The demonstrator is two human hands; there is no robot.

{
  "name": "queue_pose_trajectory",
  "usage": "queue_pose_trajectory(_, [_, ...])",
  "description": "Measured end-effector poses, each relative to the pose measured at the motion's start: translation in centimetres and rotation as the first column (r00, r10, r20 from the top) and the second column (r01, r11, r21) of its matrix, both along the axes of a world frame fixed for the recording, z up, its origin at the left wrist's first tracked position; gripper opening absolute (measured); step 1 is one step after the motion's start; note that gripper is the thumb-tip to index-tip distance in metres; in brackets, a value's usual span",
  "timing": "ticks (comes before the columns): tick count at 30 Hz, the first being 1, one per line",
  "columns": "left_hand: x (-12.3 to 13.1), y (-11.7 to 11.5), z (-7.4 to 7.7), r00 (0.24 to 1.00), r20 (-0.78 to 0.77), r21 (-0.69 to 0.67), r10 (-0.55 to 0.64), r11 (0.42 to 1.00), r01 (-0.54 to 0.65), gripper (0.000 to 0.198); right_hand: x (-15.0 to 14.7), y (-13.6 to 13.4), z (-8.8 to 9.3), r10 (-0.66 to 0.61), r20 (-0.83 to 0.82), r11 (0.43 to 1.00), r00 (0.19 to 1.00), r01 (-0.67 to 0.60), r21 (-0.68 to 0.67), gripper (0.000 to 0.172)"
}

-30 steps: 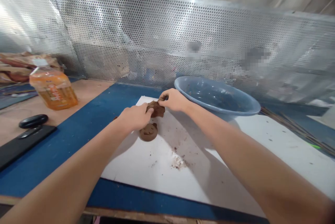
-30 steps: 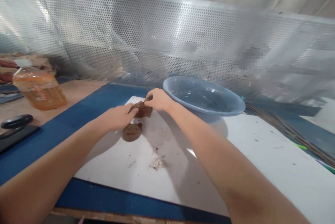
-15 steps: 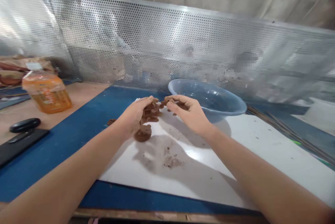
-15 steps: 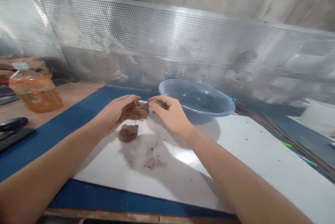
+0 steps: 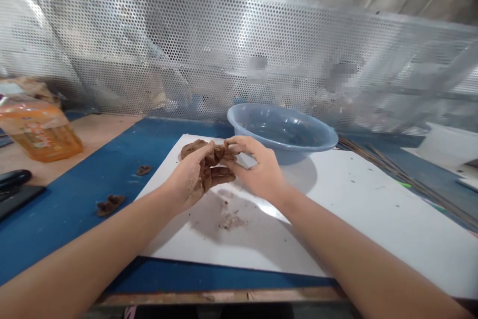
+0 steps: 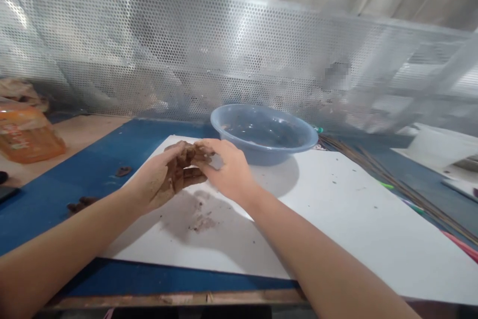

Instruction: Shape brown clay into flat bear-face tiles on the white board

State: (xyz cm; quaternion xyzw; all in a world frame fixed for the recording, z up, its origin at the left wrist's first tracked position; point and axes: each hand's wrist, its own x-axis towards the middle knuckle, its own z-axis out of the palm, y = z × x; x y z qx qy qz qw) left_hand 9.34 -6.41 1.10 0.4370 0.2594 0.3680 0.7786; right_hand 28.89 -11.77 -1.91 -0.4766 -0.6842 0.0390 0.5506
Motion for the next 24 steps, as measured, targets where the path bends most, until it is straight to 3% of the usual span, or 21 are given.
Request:
queue_pose_trajectory(4, [0.0,-0.6,-0.2,0.994,-0.066,0.047,-0.092,0.994,0.095,0.053,-0.1,0.1,0.0,0.006,0.098,0.999,0.995,-0.009,0.034,0.019])
queue_pose_trajectory(11, [0.1,-0.5,-1.5,0.988,-0.121,0.162,-0.095,0.980,0.114,0.068,-0.5,0.0,-0.1,0.004,0.122,0.999,0.993,-0.010,0.050,0.005])
queue_pose_trajectory(14, [0.0,-0.5,-1.3,0.989,-0.129,0.212,-0.066,0.973,0.092,0.075,-0.4,0.1,0.1,0.037,0.099,0.998,0.994,-0.042,0.043,0.016])
queue_pose_trajectory(20, [0.4,-0.6,-1.2,0.998,-0.066,0.293,0.019,0.956,0.001,0.069,-0.3,0.2,0.4,0.081,0.079,0.992,0.994,-0.089,0.091,0.024])
queue_pose_trajectory(24, [0.4,-0.4,-1.5,0.999,-0.037,0.307,0.028,0.951,-0.015,0.065,-0.5,-0.2,0.8,0.063,0.057,0.989,0.996,-0.070,0.134,0.021])
